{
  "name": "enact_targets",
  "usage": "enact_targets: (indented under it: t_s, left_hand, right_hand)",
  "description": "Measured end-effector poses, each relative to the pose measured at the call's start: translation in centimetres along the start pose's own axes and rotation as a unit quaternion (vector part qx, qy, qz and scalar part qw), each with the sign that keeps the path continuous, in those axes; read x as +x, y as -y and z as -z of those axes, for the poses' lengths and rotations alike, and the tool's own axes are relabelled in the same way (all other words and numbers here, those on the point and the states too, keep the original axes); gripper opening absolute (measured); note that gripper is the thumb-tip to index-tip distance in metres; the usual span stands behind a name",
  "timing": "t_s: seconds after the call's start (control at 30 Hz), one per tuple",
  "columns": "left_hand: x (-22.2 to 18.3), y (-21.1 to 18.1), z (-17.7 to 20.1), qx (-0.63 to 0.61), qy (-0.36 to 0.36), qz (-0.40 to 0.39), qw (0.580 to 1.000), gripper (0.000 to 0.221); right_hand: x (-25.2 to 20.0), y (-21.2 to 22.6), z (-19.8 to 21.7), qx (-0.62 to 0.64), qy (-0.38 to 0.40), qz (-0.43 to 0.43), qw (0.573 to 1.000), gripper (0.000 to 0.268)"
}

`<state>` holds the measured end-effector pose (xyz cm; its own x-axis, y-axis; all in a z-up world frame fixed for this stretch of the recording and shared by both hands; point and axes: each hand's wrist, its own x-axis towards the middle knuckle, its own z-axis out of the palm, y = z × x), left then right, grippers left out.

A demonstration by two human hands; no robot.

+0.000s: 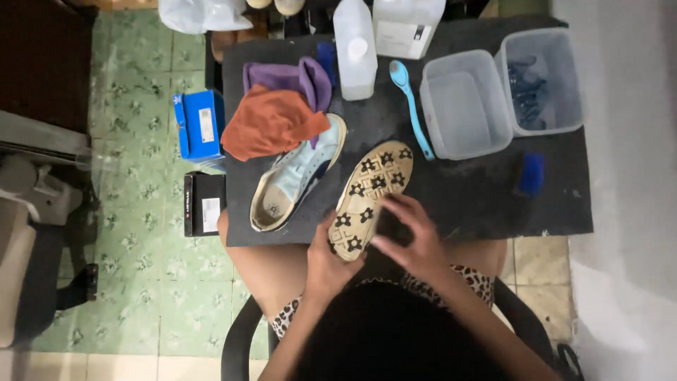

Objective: Scrubbing and cleaning the sole of a sneaker using a brush and a cloth at a workbench.

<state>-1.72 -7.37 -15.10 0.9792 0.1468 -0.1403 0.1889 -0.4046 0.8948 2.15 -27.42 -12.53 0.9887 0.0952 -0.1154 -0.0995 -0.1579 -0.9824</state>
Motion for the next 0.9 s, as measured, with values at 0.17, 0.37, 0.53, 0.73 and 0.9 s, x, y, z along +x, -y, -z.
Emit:
enact_targets:
  t_s: [0.17,0.37,0.53,0.73,0.9]
  left_hand:
    - [-0.3,-0.2,-0.1,0.032,0.007,-0.046,0.998,0.091]
    - [-0.6,-0.5,1.5,0.057,0.053,-0.008,0.997,0.094]
    - [-1.3,-0.9,1.6,0.057,0.016,0.033,0.998,0.098]
    - [-0.9,-0.7,0.9,0.026,0.004,-0.008,1.0,0.094]
    - [0.5,0.1,0.0,0.018,0.012,-0.071,0.997,0.093]
  right_hand:
    - [1.1,0.5,-3.6,-0.294,0.103,0.355,0.882,0.069]
    - [8.4,-4.6,-0.5,-0.427,-0.044,0.323,0.844,0.064]
    - [9.5,-4.8,3.6,-0.328,-0.09,0.282,0.897,0.069]
    - [1.8,-2.1,-0.3,-0.179,0.002,0.219,0.959,0.083]
    - [-0.3,-1.1,-2.2,-0.173,0.069,0.222,0.957,0.092]
